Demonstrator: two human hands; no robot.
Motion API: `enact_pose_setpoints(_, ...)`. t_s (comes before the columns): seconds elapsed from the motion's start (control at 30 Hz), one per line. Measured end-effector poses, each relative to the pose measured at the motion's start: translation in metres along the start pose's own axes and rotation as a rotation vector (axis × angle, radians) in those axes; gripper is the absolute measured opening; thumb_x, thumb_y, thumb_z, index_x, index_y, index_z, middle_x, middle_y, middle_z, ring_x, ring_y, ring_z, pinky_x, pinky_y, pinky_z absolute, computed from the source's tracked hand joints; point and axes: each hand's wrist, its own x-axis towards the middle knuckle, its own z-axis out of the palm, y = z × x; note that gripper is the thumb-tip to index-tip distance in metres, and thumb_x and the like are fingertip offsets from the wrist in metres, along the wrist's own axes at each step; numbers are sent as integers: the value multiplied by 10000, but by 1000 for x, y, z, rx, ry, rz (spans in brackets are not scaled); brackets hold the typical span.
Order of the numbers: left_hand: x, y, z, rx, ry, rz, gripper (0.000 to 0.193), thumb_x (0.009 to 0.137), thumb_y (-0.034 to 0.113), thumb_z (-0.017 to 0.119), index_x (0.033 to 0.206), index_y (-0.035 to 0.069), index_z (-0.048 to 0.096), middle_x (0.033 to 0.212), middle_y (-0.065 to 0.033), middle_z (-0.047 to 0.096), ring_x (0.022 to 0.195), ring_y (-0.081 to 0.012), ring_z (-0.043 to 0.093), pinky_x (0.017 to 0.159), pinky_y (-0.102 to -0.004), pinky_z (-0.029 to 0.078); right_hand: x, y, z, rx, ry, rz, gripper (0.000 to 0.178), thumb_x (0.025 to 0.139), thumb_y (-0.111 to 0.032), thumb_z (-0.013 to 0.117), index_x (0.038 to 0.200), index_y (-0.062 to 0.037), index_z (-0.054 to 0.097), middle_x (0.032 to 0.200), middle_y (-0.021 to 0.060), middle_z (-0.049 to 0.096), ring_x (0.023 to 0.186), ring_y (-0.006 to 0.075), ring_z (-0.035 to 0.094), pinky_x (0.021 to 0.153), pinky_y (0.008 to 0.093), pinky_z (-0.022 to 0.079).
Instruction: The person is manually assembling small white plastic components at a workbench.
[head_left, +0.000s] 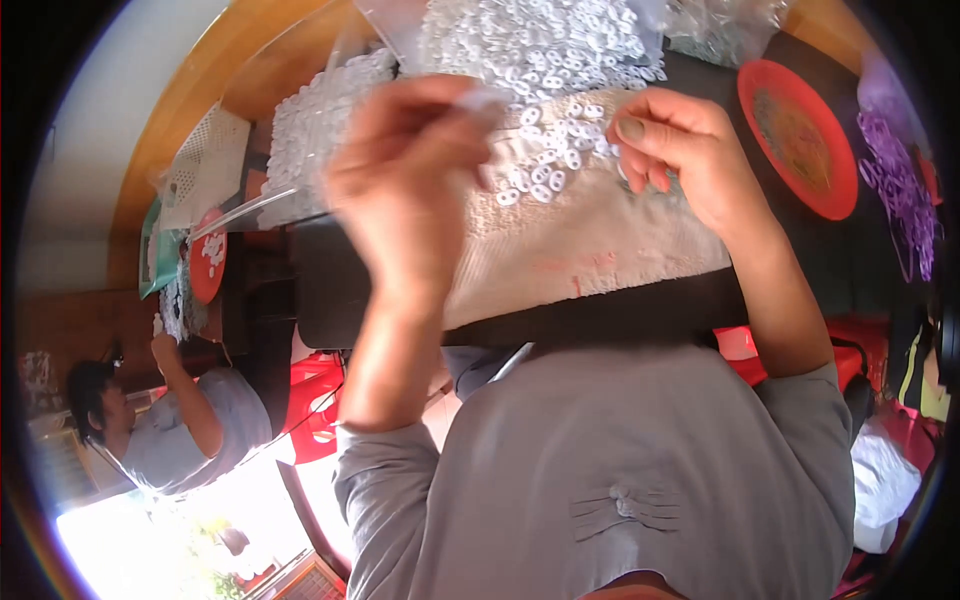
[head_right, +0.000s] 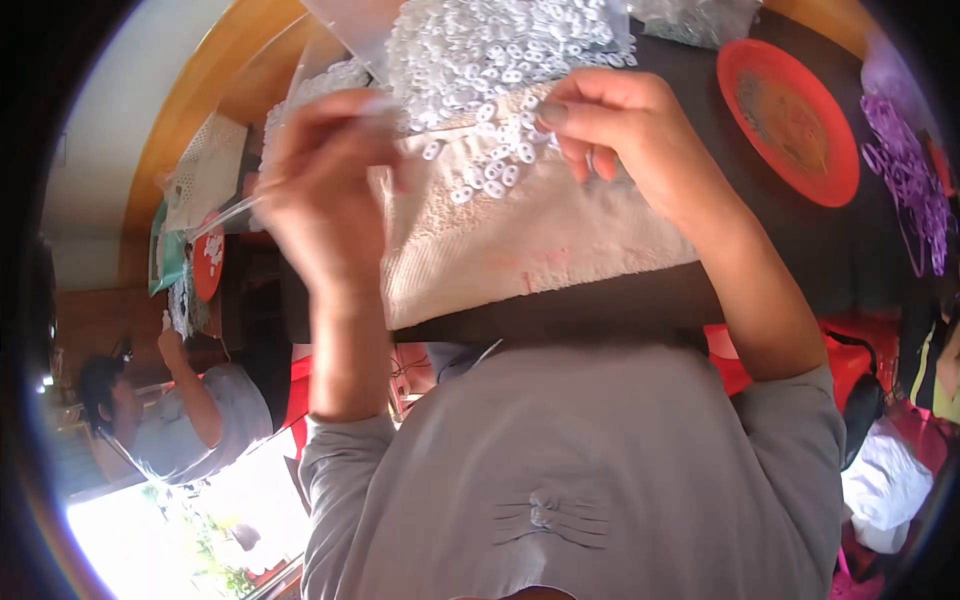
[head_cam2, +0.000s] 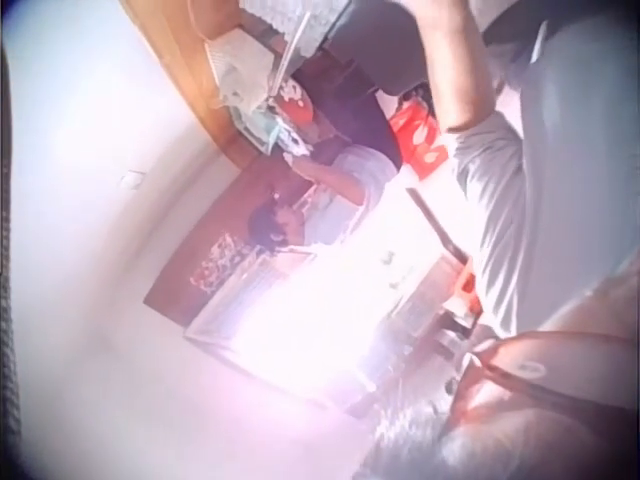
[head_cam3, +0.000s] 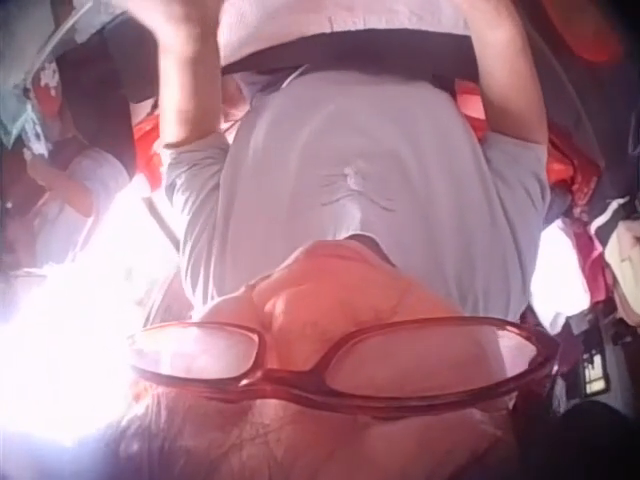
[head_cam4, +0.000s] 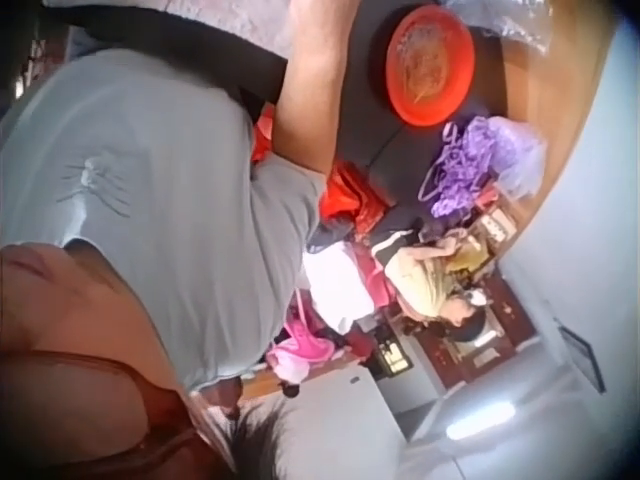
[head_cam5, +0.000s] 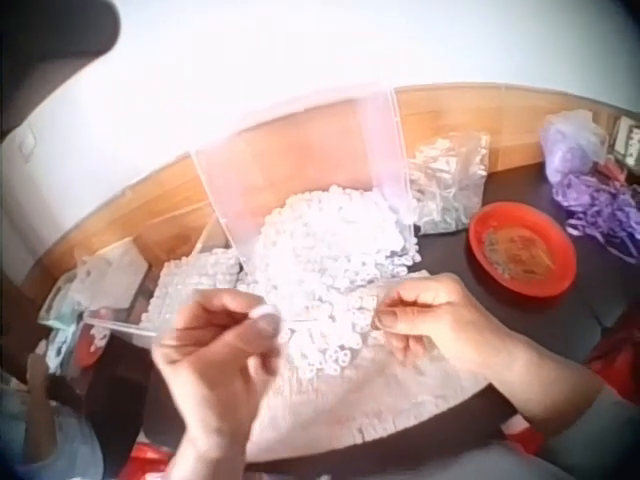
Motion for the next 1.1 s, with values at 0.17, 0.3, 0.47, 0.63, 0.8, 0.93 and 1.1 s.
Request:
enact_pose_setpoints(0.17, 54, 44, -68, 446, 291, 278, 111, 757, -4, 758, 840, -21, 687, 807, -101, 686, 606, -124, 596, 503, -234, 443, -2, -5, -5, 18, 40, -60, 232, 933, -242, 603, 880, -19, 639, 642, -1, 555, 575, 80, 530, 509, 216, 332)
enact_pose_setpoints(0.3, 71, 27, -109, 1316, 106, 649, 181, 704, 44, 787, 871, 95, 738, 794, -25, 641, 746, -115, 598, 621, -248, 474, -1, -3, -4, -34, 64, -112, 215, 935, -228, 596, 887, -24, 644, 649, -3, 562, 578, 73, 530, 512, 214, 331)
enact_pose_setpoints(0.47, 26, -14, -51, 646, -176, 172, 48, 804, -12, 711, 846, 8, 701, 795, -19, 644, 680, -86, 565, 598, -247, 468, -4, 3, -5, -33, 133, -130, 183, 923, -205, 611, 888, -29, 647, 644, -10, 564, 576, 60, 521, 513, 212, 329)
enact_pose_setpoints(0.63, 15, -74, -24, 720, -494, 97, 113, 764, 35, 733, 859, 4, 681, 803, -109, 660, 691, -191, 646, 642, -292, 507, 1, 6, -4, -61, 118, -79, 160, 901, -191, 644, 882, -31, 643, 654, -22, 560, 564, 48, 474, 520, 203, 334)
enact_pose_setpoints(0.8, 12, -102, -3, 996, -615, 307, 72, 755, 84, 690, 793, 44, 644, 819, -117, 629, 748, -317, 639, 658, -410, 515, 10, 19, -22, -349, 111, -151, 126, 873, -128, 641, 823, -20, 601, 613, -26, 499, 596, 59, 464, 550, 229, 378)
enact_pose_setpoints(0.93, 10, -100, -7, 953, -551, 323, 65, 758, 78, 667, 749, 50, 609, 806, -116, 620, 749, -324, 633, 661, -420, 514, 7, 17, -30, -917, 131, -280, 84, 791, -78, 627, 794, -21, 566, 623, 96, 518, 579, 197, 523, 574, 352, 410)
enact_pose_setpoints(1.1, 0, -76, -3, 671, -563, 72, 123, 714, -26, 693, 772, 18, 594, 769, -92, 604, 625, -241, 602, 581, -323, 479, 0, 0, -32, -1077, -101, -102, 42, 705, -20, 577, 732, -41, 601, 690, 130, 596, 701, 321, 602, 634, 420, 451)
